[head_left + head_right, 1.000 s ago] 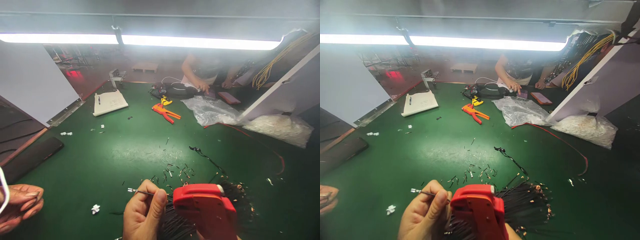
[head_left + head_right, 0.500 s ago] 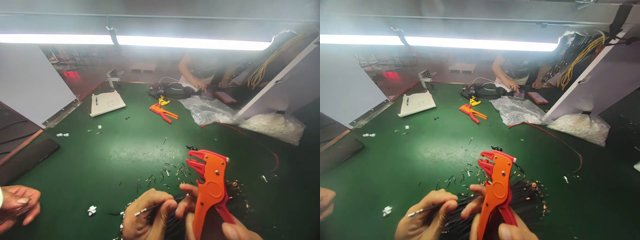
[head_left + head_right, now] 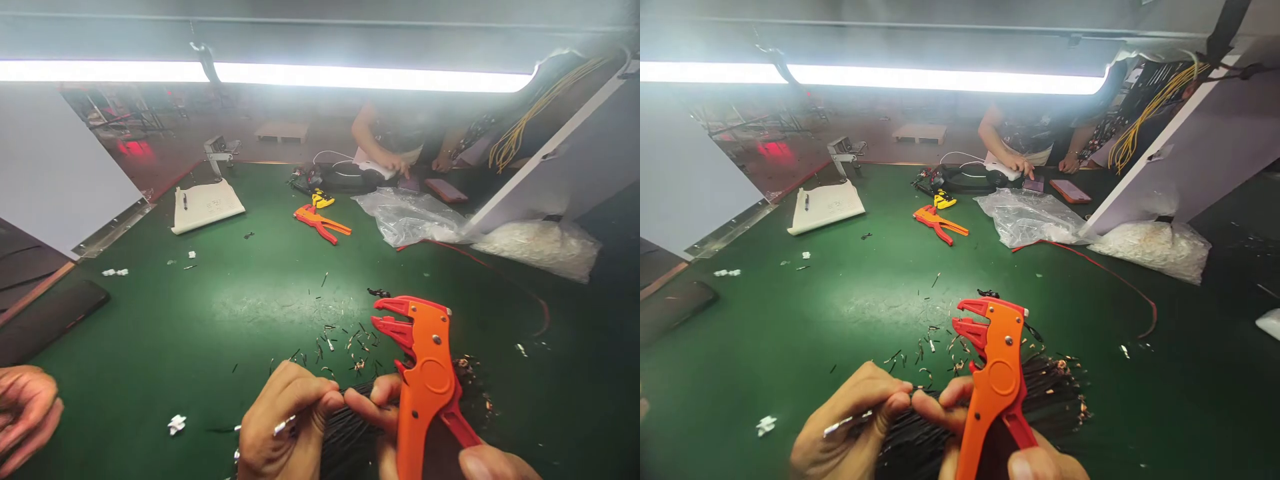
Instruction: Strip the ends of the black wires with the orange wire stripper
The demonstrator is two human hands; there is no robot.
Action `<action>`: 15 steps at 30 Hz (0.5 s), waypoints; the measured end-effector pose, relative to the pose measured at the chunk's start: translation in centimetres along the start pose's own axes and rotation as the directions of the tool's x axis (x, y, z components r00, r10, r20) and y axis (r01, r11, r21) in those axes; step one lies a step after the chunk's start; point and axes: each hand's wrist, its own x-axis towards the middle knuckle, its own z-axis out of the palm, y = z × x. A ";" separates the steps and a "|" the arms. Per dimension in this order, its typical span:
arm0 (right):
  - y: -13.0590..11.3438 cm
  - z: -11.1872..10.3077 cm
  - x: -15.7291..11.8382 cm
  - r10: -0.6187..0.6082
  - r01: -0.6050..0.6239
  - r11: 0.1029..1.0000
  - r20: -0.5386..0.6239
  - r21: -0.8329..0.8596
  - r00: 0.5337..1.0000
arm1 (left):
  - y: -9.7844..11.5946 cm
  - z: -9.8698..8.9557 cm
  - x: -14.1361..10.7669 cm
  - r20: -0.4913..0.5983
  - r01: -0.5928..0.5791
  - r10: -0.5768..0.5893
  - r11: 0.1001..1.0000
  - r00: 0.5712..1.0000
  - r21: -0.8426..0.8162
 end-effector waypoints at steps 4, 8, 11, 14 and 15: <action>0.6 -0.9 0.0 0.050 -0.050 0.999 -0.016 -0.007 0.999 | 0.1 -0.1 0.3 0.042 -0.013 0.012 0.999 0.999 0.036; 0.8 -1.1 0.0 0.052 -0.053 0.998 0.037 0.025 0.998 | 0.1 -0.4 0.2 0.041 -0.029 0.025 0.996 0.999 0.082; 0.6 -1.1 0.0 0.071 -0.073 0.994 0.025 0.085 0.997 | 0.2 -0.5 0.2 0.061 -0.007 -0.001 0.992 0.998 0.126; 0.4 -0.7 -0.2 0.083 -0.080 0.993 -0.026 0.089 0.996 | 0.2 -0.6 0.2 0.076 -0.023 0.011 0.987 0.997 0.158; 0.3 -0.4 -0.2 0.081 -0.079 0.994 -0.023 0.076 0.996 | 0.2 -0.6 0.2 0.079 -0.037 0.024 0.986 0.997 0.165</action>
